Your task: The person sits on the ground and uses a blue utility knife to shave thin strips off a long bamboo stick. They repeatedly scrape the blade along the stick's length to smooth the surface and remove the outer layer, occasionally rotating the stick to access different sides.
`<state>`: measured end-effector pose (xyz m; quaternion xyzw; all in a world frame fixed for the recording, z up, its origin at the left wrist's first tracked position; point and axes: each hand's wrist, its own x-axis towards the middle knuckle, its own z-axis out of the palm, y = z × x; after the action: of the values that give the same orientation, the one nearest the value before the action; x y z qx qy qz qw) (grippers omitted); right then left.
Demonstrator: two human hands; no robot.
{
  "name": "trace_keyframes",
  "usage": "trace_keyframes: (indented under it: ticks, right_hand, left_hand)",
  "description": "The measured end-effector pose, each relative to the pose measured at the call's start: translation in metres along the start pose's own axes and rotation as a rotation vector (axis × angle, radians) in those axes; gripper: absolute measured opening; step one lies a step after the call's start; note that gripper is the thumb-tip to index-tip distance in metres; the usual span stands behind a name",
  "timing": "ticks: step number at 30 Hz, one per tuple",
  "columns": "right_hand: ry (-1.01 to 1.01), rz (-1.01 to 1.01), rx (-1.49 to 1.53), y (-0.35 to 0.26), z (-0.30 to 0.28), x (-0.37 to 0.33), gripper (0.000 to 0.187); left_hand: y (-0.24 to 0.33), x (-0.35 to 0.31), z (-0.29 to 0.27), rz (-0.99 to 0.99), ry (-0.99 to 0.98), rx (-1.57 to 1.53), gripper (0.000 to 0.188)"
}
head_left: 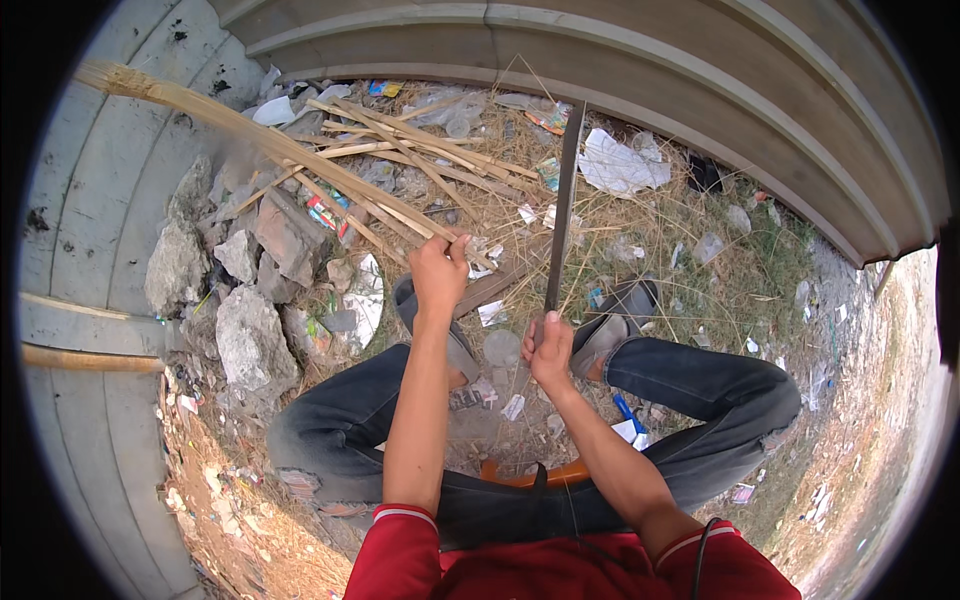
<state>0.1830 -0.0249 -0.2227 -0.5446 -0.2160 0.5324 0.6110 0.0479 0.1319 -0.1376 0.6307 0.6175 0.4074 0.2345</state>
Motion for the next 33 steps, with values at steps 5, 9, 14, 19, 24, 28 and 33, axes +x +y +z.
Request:
trace_keyframes:
  ticks: [5,9,14,19,24,28,33]
  right_hand:
    - [0.062,0.691,-0.321,0.061,-0.041,-0.028,0.067]
    - [0.057,0.629,-0.197,0.018,-0.016,-0.013,0.063]
    - [-0.082,0.031,0.096,-0.057,0.027,0.002,0.062]
    - [0.09,0.444,-0.217,0.018,-0.004,-0.027,0.063]
    - [0.124,0.465,-0.035,-0.054,-0.005,0.004,0.063]
    - [0.037,-0.114,-0.168,-0.077,0.006,0.0,0.058]
    - [0.048,0.709,-0.373,0.008,-0.034,-0.05,0.061]
  left_hand:
    - [-0.002,-0.004,0.002,0.047,0.012,0.035,0.009]
    - [-0.009,-0.01,-0.008,-0.003,0.052,0.009,0.009]
    - [-0.01,-0.007,-0.011,-0.029,0.039,0.045,0.008]
    - [-0.012,-0.009,-0.009,0.031,-0.004,0.069,0.012]
    - [-0.033,-0.023,-0.014,-0.074,0.014,0.013,0.009]
    - [-0.019,-0.005,-0.007,-0.016,-0.009,0.034,0.01]
    - [-0.003,-0.012,0.005,0.039,-0.022,0.041,0.01]
